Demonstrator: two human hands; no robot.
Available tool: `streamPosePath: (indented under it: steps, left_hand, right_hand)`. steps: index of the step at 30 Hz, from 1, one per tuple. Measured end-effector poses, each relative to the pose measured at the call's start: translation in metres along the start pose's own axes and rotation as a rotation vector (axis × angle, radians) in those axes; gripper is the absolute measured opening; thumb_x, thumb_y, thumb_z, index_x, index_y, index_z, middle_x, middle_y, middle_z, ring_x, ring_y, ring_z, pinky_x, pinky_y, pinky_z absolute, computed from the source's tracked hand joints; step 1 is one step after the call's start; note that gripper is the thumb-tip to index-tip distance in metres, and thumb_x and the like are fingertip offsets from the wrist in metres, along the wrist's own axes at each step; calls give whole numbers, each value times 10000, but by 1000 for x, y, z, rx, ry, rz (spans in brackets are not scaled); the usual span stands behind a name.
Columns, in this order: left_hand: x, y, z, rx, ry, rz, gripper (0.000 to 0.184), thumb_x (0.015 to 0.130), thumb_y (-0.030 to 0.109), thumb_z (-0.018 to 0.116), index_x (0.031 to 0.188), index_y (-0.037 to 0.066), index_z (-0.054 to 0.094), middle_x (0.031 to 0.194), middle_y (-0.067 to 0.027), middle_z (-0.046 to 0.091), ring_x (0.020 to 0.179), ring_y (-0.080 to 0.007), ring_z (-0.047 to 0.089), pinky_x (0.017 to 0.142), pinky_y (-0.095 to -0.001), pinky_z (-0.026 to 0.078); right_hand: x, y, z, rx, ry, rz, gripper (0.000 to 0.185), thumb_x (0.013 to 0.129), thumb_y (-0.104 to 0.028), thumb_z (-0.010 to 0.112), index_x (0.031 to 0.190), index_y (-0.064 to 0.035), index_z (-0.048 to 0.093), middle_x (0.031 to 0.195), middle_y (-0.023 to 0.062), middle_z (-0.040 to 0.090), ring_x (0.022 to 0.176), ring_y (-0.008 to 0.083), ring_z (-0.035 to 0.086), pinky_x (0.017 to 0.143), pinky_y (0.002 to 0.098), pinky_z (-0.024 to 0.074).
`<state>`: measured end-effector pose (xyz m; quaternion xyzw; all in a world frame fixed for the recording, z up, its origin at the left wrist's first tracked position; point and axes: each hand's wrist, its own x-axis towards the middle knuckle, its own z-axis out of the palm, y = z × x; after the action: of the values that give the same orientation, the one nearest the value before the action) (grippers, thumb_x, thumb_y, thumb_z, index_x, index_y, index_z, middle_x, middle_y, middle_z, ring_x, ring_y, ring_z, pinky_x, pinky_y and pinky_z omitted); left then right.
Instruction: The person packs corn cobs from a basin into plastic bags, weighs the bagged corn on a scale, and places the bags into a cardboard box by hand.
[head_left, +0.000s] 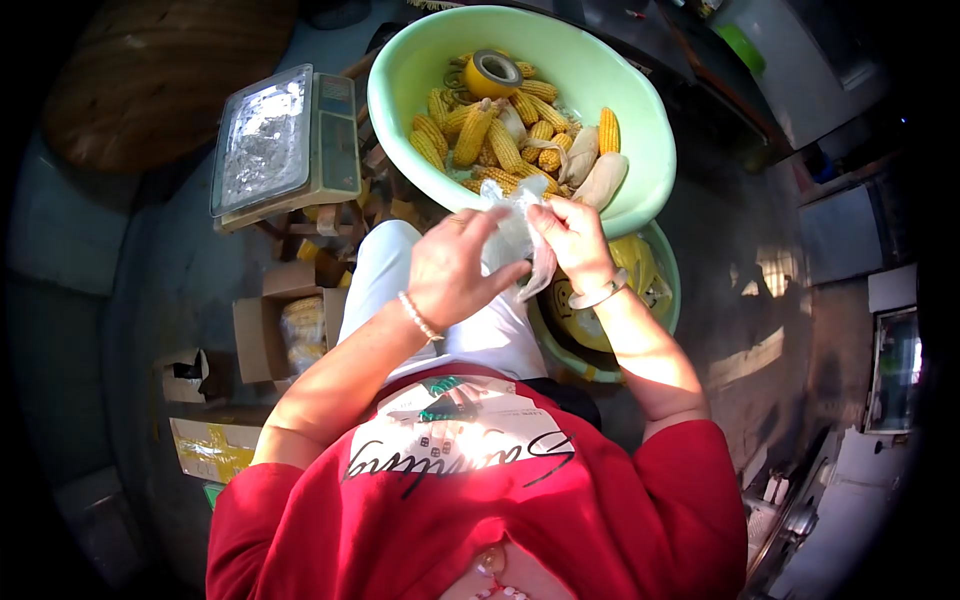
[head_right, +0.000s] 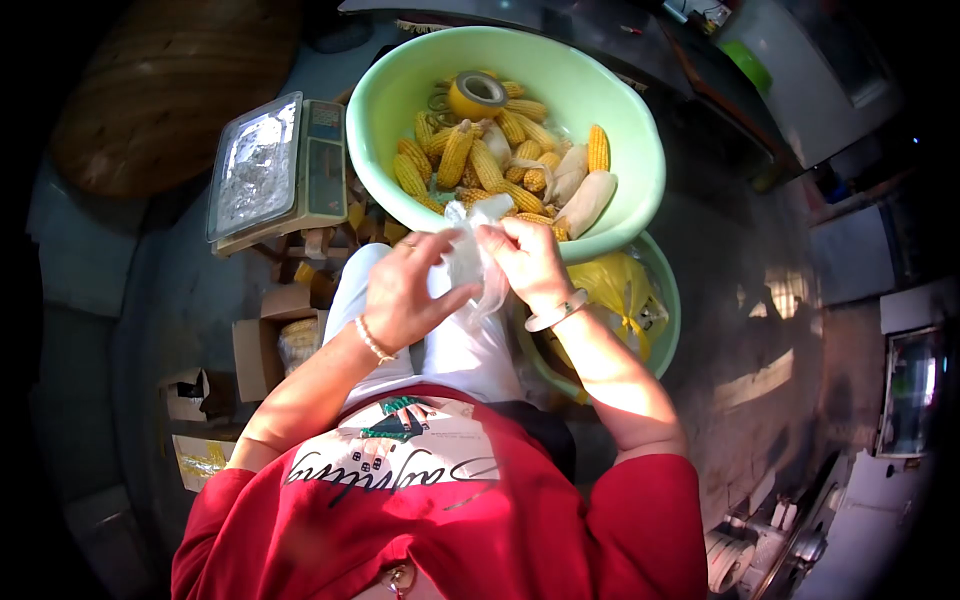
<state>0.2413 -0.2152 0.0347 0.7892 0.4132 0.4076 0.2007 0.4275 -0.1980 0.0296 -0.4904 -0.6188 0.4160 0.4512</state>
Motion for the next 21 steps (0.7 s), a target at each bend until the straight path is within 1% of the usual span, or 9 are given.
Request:
streamPosePath:
  steps: [3, 6, 7, 10, 13, 14, 17, 18, 21]
  left_hand:
    - [-7, -21, 27, -410, 1, -265, 212, 752, 151, 700, 924, 35, 656, 731, -97, 639, 610, -191, 608, 596, -285, 485]
    - [-12, -34, 27, -805, -27, -452, 118, 833, 70, 640, 900, -27, 637, 712, -6, 612, 630, -64, 544, 579, -216, 451]
    - [-12, -38, 23, -896, -21, -511, 114, 845, 71, 629, 881, -38, 628, 732, -1, 610, 659, -76, 558, 613, -223, 459]
    - [-12, -43, 9, -1058, 66, -660, 101, 890, 96, 567, 908, 2, 598, 819, -28, 624, 741, -99, 576, 734, -245, 469]
    - [-7, -40, -4, -1456, 180, -903, 128, 927, 121, 496, 970, 19, 560, 879, -57, 631, 784, -141, 600, 770, -274, 488]
    - [-12, -53, -1, -1600, 184, -863, 151, 947, 140, 445, 1004, 33, 535, 909, -73, 630, 832, -169, 611, 793, -298, 500]
    - [-3, -47, -9, -1735, 313, -987, 150, 951, 144, 436, 963, 34, 538, 878, -59, 623, 844, -151, 607, 799, -298, 501]
    - [0, -45, -12, -1759, 358, -1032, 163, 953, 149, 424, 940, 30, 535, 825, -42, 600, 764, -128, 591, 743, -272, 496]
    - [-4, -56, -9, -1859, 272, -881, 158, 947, 129, 417, 913, 32, 538, 761, -29, 567, 646, -117, 535, 643, -238, 463]
  right_hand:
    - [0, -4, 0, 172, -84, 76, 388, 895, -283, 596, 599, -50, 504, 517, -28, 478, 463, 52, 437, 424, 227, 333]
    - [0, -9, -7, 373, -42, 133, 389, 903, -294, 576, 599, -58, 519, 507, -2, 519, 420, 95, 512, 404, 227, 369]
    - [-3, -16, -17, 515, -100, 258, 370, 899, -283, 583, 616, -50, 529, 504, -4, 497, 421, 94, 505, 404, 230, 389]
    - [-3, -8, -28, 488, 12, 225, 342, 870, -276, 624, 640, -38, 536, 517, -7, 479, 389, 107, 480, 403, 252, 437]
    - [-3, -4, -37, 296, 94, 300, 339, 852, -274, 650, 639, -35, 537, 510, -6, 481, 382, 105, 471, 393, 256, 430]
    - [-4, -2, -41, 280, 83, 275, 342, 841, -264, 666, 630, -27, 538, 499, 1, 493, 379, 97, 468, 372, 247, 394]
    - [-6, 11, -54, 70, 54, 295, 346, 846, -257, 662, 622, -24, 539, 489, 9, 508, 374, 87, 463, 356, 235, 364]
    - [-6, 11, -57, -40, 30, 332, 340, 850, -234, 659, 612, -24, 538, 487, 11, 517, 371, 80, 459, 346, 228, 338]
    - [-7, 21, -61, -51, -30, 282, 304, 853, -187, 653, 619, -29, 541, 475, 7, 509, 360, 73, 446, 338, 225, 325]
